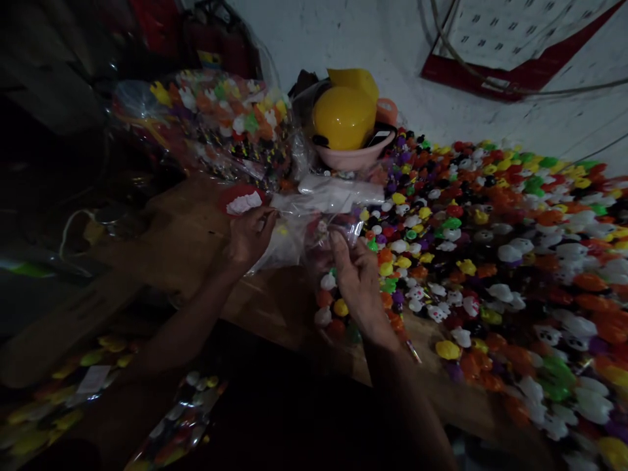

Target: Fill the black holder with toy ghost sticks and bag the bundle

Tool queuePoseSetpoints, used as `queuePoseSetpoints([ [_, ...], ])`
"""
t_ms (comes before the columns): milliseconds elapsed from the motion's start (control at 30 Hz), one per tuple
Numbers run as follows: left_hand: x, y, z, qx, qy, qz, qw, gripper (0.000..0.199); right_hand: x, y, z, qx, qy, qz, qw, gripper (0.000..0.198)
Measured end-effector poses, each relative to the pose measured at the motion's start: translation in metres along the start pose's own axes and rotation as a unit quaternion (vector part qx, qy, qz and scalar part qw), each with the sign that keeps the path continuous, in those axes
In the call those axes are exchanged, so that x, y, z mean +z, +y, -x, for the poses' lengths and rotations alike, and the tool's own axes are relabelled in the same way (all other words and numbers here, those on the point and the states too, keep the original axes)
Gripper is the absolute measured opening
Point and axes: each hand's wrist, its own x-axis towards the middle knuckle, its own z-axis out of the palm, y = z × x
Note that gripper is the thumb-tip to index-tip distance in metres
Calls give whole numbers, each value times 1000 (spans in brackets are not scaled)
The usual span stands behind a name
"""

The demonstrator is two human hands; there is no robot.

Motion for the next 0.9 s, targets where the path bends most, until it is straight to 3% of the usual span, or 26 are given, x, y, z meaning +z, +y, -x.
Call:
queuePoseSetpoints([
  [167,-2,3,2,10,-23,20,1000,25,0,3,-1,-31,-24,-47,998,40],
  [300,0,8,5,-5,-37,37,999,25,4,3,0,-4,31,-50,998,30],
  [367,1,10,5,-12,-38,42,998,25,6,0,-1,6,30,-46,998,39],
  [467,1,14,5,-20,-33,44,998,26,3,-5,-2,-1,-9,-4,1000,51],
  [600,-2,17,3,-10,-21,40,999,27,-3,-4,-2,-5,-47,84,995,52],
  [733,-2,20,5,-5,1,46,999,23,3,3,-5,-54,4,22,998,45],
  [833,-5,21,11,-70,31,53,996,15,8,-1,-12,-79,61,-26,995,29],
  [900,-11,22,15,-136,25,97,986,15,7,-10,-18,-78,80,-28,993,29],
])
